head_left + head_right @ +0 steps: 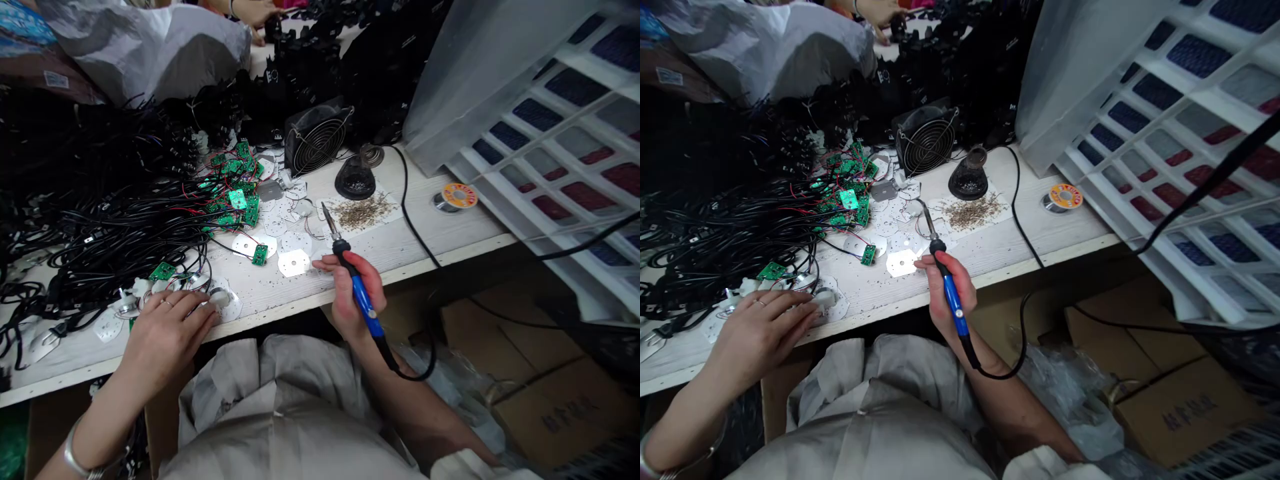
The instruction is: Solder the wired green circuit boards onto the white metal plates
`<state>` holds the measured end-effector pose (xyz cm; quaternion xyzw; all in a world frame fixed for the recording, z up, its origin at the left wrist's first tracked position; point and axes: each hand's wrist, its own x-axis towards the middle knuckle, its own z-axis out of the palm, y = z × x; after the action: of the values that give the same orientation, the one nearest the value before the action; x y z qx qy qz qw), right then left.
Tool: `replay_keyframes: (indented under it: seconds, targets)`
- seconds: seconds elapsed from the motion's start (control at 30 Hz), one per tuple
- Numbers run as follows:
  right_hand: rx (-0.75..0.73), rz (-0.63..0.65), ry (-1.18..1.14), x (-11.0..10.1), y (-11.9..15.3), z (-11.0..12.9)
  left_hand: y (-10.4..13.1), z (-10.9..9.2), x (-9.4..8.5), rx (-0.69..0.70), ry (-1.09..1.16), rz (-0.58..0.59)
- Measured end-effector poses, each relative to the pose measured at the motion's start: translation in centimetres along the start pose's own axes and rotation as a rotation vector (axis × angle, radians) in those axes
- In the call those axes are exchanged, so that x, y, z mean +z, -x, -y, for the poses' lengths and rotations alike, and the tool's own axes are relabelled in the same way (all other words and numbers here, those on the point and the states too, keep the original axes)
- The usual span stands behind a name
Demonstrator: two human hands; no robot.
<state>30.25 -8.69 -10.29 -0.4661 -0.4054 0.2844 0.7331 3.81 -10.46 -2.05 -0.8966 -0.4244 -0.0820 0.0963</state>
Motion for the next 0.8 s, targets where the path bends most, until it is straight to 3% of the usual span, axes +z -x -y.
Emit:
replay_keyframes:
  seconds: [0.1, 0.23, 0.33, 0.43, 0.53, 0.6, 0.67, 0.8]
  targets:
    - [0.02, -0.07, 0.018, 0.1, 0.1, -0.3, -4.5, -2.9, 0.5, -0.072, -0.013, -0.064]
    - [0.11, -0.17, -0.022, 0.1, -0.1, 0.0, -10.7, -6.6, 3.3, -0.152, 0.018, 0.18]
    - [0.119, -0.198, -0.026, -0.8, -0.5, 0.3, -12.6, -7.6, 5.3, -0.241, 0.02, 0.249]
    - [0.097, -0.273, 0.084, -2.6, -1.5, 0.2, -12.2, -7.1, 6.0, -0.267, 0.084, 0.168]
    - [0.088, -0.361, 0.21, -4.6, -2.9, -0.1, -10.5, -6.4, 5.6, -0.17, 0.164, -0.02]
    - [0.098, -0.379, 0.26, -5.4, -3.7, -0.4, -9.2, -6.4, 5.0, -0.116, 0.065, -0.116]
    - [0.121, -0.351, 0.289, -5.7, -4.2, -0.6, -8.3, -7.0, 4.4, -0.108, -0.085, -0.057]
    - [0.126, -0.247, 0.37, -5.5, -4.5, -1.0, -7.8, -8.1, 3.6, -0.163, -0.089, 0.304]
